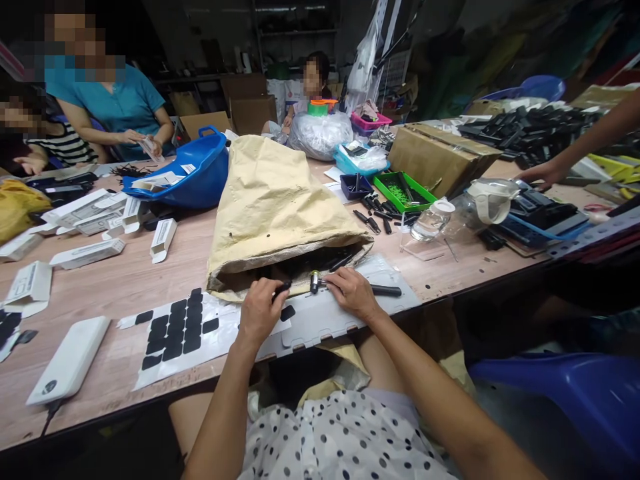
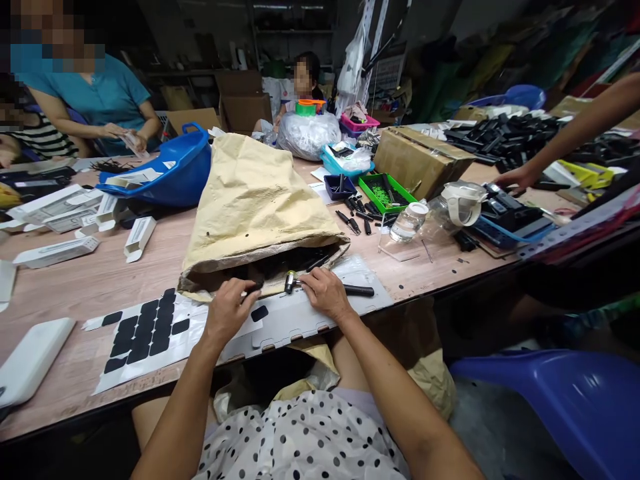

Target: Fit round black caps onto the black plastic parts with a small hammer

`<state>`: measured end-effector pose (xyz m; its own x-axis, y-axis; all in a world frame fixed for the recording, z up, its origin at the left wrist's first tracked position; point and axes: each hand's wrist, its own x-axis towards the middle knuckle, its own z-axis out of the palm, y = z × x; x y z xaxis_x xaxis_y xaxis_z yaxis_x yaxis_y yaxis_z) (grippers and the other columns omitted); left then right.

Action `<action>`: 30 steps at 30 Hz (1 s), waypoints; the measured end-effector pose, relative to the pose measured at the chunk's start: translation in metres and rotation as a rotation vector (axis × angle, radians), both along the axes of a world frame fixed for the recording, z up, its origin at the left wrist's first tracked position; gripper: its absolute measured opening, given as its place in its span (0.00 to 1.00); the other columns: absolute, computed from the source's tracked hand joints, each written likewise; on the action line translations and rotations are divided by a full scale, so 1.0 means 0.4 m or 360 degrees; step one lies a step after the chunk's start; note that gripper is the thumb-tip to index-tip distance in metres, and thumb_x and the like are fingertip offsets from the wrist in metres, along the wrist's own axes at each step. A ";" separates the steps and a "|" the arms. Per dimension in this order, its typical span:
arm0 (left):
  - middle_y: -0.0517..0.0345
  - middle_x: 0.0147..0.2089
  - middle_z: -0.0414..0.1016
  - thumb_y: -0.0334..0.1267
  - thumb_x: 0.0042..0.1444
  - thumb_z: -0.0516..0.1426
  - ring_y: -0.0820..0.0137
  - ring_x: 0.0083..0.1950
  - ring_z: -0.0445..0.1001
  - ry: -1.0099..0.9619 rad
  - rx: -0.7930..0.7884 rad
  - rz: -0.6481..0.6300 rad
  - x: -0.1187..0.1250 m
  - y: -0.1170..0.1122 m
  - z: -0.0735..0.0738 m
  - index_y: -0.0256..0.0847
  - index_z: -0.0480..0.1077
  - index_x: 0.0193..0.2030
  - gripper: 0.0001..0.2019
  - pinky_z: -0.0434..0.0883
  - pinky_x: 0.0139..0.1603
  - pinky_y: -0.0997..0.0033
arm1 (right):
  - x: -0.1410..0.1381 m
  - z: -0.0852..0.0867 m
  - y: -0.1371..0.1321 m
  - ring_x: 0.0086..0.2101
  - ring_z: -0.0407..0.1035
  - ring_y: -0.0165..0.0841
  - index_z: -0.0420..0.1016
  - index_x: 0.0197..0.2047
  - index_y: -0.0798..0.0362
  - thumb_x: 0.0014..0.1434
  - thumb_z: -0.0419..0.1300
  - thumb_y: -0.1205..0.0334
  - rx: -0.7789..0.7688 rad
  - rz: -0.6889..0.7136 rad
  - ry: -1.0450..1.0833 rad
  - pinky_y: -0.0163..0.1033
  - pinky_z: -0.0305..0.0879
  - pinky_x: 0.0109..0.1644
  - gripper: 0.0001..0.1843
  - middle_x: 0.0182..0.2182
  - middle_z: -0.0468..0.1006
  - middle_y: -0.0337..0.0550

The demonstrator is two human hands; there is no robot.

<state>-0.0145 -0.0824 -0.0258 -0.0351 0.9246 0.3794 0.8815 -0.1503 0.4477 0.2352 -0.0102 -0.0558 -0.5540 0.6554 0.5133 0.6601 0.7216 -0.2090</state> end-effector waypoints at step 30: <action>0.58 0.35 0.77 0.37 0.55 0.64 0.63 0.40 0.73 -0.0342 -0.0095 -0.0299 -0.022 -0.024 -0.072 0.45 0.78 0.40 0.06 0.71 0.44 0.62 | 0.003 -0.003 -0.002 0.38 0.68 0.38 0.79 0.47 0.47 0.65 0.58 0.66 -0.0016 -0.0033 0.0028 0.41 0.66 0.43 0.11 0.35 0.75 0.43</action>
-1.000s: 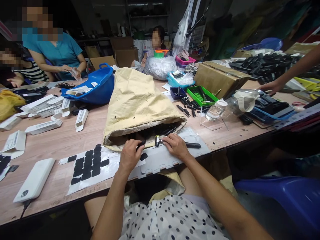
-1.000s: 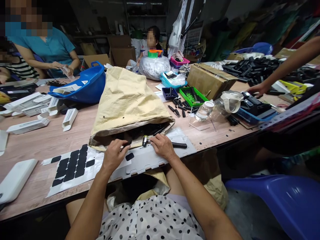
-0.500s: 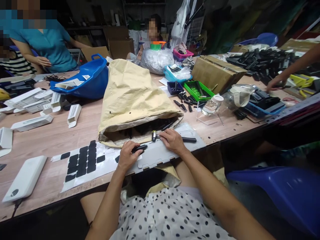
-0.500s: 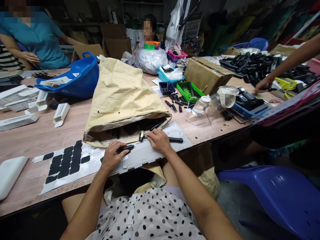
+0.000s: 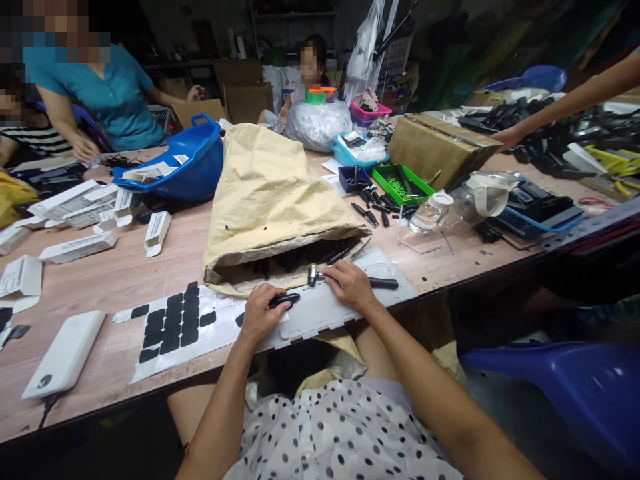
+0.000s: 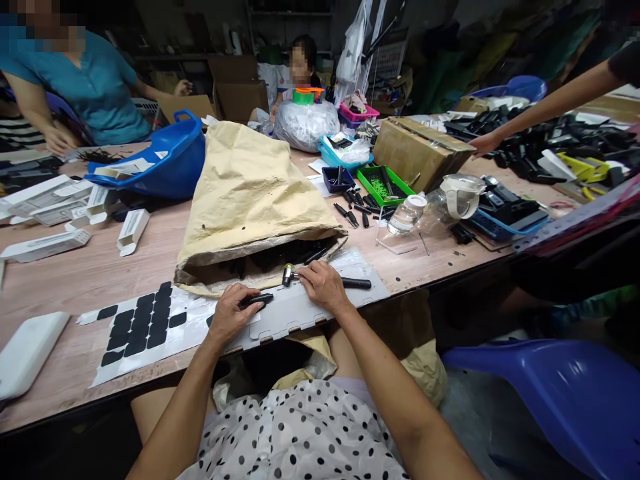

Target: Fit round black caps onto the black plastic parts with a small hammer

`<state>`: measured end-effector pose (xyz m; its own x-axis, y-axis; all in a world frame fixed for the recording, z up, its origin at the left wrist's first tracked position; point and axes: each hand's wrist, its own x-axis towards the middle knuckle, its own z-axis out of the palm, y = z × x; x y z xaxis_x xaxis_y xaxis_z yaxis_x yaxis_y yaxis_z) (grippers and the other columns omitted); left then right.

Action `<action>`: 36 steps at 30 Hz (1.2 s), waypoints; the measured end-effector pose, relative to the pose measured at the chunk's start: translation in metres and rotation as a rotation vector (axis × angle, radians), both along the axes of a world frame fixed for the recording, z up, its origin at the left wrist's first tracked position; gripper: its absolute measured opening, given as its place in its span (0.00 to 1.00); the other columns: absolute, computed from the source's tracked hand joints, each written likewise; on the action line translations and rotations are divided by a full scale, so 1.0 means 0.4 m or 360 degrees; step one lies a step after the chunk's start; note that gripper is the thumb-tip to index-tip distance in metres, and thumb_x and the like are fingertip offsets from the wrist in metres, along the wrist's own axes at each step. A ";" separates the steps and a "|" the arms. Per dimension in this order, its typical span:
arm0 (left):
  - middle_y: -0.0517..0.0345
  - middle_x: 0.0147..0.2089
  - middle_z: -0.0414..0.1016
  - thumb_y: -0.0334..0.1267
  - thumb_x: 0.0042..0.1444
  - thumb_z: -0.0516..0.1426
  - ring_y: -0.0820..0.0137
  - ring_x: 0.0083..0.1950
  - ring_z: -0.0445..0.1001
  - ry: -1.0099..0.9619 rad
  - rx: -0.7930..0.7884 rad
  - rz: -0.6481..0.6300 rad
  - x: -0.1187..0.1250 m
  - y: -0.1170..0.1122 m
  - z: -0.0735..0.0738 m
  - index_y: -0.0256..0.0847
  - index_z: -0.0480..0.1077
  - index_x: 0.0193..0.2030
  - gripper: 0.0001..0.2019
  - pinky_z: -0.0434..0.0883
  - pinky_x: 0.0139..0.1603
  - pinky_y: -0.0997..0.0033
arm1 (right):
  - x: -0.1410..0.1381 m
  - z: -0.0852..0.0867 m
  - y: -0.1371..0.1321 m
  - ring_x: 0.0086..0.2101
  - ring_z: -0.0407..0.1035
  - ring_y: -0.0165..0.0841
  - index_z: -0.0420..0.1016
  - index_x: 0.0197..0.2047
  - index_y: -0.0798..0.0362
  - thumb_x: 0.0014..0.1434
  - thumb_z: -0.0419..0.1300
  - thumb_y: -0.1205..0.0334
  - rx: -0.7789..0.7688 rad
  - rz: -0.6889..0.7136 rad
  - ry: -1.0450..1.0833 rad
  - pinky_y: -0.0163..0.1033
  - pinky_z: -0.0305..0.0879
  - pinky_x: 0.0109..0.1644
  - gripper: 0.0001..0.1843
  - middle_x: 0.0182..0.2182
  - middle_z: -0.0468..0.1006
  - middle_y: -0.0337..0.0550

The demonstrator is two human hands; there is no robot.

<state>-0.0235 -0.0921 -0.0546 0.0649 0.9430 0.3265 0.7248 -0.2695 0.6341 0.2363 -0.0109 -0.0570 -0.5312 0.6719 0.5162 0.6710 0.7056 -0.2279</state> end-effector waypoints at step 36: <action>0.58 0.31 0.75 0.41 0.55 0.65 0.64 0.38 0.71 -0.0120 -0.0060 -0.0028 0.004 0.014 -0.002 0.47 0.80 0.36 0.03 0.70 0.45 0.61 | -0.118 0.071 -0.140 0.41 0.74 0.36 0.76 0.58 0.45 0.70 0.52 0.65 -0.0286 0.0164 0.0327 0.38 0.73 0.47 0.18 0.38 0.79 0.44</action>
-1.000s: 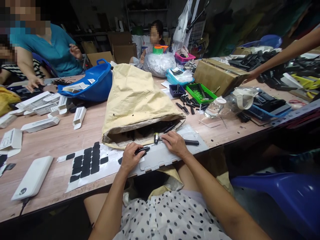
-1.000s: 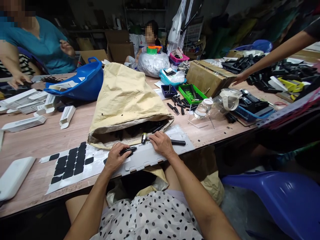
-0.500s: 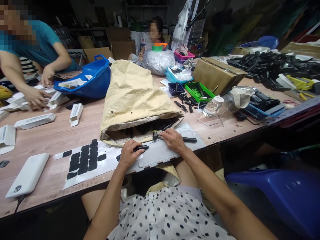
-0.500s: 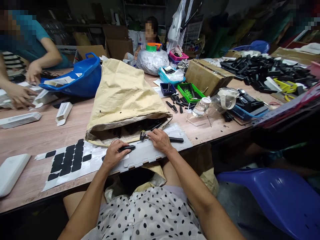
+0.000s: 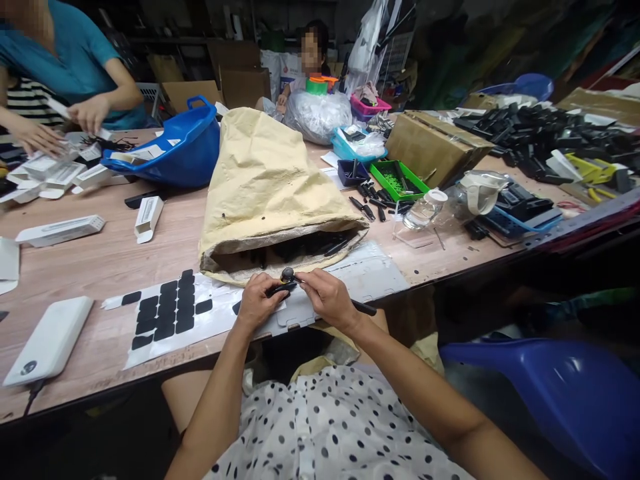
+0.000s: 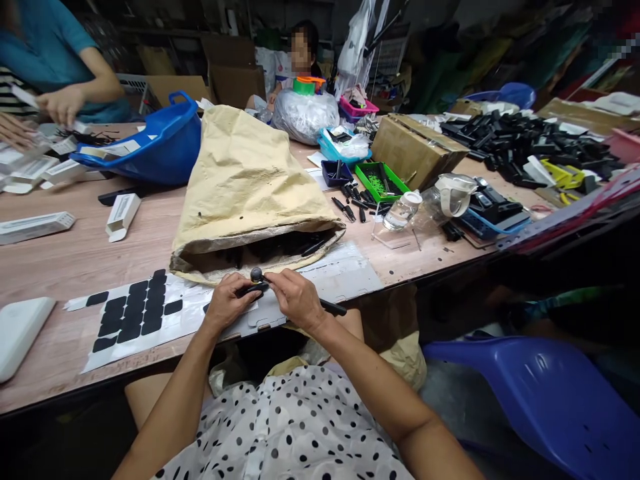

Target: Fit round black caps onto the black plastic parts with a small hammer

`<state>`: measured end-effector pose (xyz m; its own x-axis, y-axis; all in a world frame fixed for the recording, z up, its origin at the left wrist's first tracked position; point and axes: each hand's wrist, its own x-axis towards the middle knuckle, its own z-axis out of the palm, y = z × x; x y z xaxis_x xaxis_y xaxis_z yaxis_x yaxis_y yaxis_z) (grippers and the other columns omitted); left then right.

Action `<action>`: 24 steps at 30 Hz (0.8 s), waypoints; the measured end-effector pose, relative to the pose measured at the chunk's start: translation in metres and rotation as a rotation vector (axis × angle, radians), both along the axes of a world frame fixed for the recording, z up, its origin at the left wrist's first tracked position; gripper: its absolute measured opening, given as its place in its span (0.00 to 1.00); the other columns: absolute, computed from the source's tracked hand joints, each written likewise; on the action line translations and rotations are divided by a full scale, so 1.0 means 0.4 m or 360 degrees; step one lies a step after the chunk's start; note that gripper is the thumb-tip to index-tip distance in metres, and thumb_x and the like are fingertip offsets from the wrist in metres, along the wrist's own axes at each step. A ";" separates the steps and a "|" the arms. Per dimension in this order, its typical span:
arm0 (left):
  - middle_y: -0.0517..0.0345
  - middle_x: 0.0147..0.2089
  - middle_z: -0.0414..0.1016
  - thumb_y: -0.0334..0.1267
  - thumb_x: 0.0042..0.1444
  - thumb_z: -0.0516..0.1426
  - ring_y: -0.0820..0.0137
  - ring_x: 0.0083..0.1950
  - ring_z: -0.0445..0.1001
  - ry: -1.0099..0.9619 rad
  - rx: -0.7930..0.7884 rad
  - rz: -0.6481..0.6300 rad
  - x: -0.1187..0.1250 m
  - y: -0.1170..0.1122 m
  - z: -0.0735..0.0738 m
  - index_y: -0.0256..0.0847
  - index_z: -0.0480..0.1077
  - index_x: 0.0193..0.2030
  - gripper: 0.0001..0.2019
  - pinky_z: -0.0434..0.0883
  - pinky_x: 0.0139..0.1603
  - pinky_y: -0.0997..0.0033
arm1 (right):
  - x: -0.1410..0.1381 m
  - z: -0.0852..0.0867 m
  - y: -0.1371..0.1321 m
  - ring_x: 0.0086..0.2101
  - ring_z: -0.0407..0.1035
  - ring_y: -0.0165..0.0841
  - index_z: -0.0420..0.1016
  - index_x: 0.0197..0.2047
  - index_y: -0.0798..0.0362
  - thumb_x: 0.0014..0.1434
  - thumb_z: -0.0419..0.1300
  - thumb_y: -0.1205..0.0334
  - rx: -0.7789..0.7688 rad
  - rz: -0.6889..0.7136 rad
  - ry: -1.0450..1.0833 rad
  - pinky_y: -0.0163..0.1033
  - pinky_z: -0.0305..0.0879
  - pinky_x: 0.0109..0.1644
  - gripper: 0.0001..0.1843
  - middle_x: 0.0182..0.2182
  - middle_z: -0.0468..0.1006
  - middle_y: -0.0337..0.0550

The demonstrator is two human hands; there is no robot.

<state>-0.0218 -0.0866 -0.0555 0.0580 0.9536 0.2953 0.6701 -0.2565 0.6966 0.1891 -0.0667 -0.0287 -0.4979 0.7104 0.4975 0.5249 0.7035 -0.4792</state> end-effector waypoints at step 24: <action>0.57 0.34 0.75 0.40 0.54 0.65 0.62 0.40 0.71 0.0110 -0.0020 0.0012 0.007 -0.009 0.005 0.45 0.79 0.38 0.06 0.71 0.45 0.60 | 0.087 -0.027 0.140 0.38 0.71 0.36 0.79 0.53 0.45 0.70 0.52 0.66 0.0291 0.0002 -0.0232 0.39 0.70 0.43 0.17 0.35 0.78 0.44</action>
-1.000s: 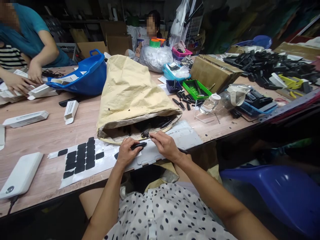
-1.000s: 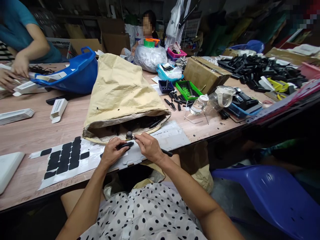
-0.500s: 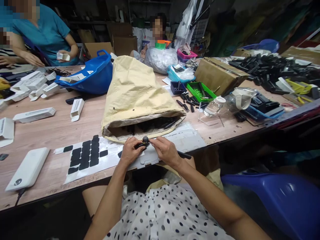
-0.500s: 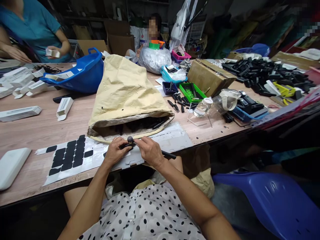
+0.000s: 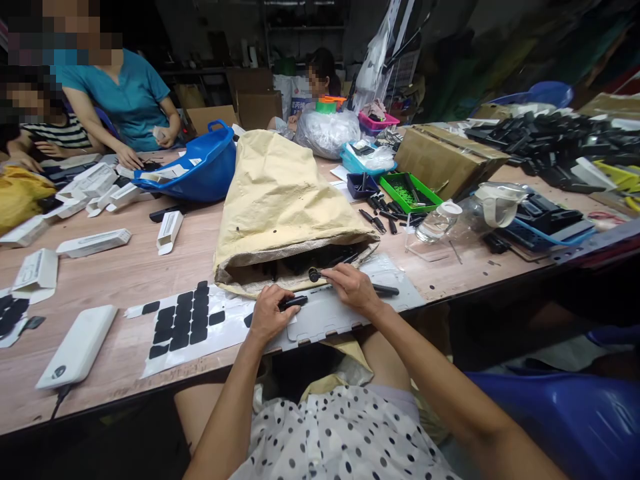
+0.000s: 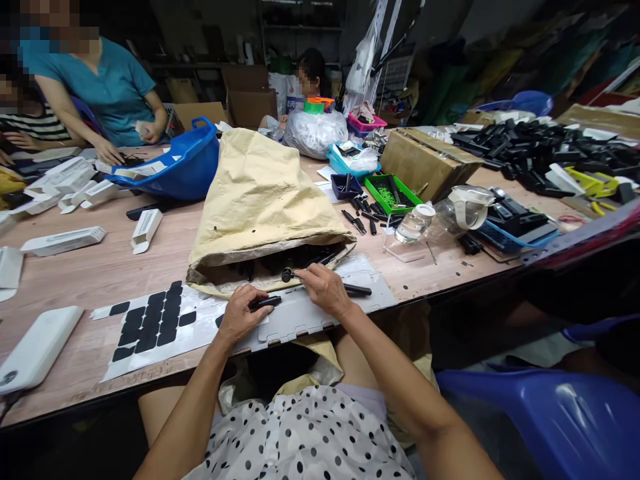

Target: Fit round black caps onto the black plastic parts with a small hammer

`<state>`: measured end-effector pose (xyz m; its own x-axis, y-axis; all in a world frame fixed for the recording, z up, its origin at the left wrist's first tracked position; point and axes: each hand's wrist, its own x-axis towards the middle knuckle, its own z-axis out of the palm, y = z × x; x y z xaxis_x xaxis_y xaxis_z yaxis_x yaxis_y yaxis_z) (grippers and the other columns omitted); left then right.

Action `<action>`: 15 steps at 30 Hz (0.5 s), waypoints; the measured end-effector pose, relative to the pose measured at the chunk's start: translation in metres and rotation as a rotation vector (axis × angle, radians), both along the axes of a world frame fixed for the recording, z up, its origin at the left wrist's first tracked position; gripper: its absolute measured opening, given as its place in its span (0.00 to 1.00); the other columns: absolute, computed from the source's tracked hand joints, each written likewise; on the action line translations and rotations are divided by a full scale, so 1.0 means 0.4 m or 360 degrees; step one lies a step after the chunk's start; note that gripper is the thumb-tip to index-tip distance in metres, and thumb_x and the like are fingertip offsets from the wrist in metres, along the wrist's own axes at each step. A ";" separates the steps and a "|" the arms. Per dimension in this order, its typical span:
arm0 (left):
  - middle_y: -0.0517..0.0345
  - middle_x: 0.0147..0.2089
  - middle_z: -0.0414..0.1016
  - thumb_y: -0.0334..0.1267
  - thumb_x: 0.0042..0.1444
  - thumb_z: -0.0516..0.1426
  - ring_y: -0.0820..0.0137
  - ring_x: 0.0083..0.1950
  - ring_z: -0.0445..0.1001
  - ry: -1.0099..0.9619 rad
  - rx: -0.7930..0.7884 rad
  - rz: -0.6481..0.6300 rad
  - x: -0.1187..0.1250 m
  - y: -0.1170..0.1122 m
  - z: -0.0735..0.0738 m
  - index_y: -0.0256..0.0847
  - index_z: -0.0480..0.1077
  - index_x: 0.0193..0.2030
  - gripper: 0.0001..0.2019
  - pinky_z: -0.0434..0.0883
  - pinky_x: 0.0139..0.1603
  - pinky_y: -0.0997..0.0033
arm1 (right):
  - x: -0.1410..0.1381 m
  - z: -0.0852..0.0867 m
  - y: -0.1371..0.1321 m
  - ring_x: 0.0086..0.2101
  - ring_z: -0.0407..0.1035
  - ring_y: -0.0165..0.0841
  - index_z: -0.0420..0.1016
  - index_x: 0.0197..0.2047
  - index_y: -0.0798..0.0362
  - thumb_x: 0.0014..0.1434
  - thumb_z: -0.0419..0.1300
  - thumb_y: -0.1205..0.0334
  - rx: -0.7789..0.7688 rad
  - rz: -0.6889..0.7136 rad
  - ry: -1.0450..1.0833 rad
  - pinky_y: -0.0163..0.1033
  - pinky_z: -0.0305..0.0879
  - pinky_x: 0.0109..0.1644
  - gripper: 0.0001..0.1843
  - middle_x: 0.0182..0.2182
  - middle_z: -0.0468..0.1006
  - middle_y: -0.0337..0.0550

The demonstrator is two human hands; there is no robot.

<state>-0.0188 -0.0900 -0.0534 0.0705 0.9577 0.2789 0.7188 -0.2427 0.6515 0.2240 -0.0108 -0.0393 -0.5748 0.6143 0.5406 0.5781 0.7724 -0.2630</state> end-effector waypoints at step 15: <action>0.52 0.40 0.80 0.45 0.66 0.54 0.63 0.40 0.77 -0.0198 -0.0066 -0.0466 0.070 -0.164 0.035 0.45 0.76 0.49 0.13 0.75 0.43 0.63 | 0.003 -0.020 0.045 0.38 0.65 0.38 0.80 0.48 0.48 0.68 0.57 0.63 -0.0113 -0.0095 -0.0185 0.41 0.63 0.45 0.11 0.37 0.75 0.45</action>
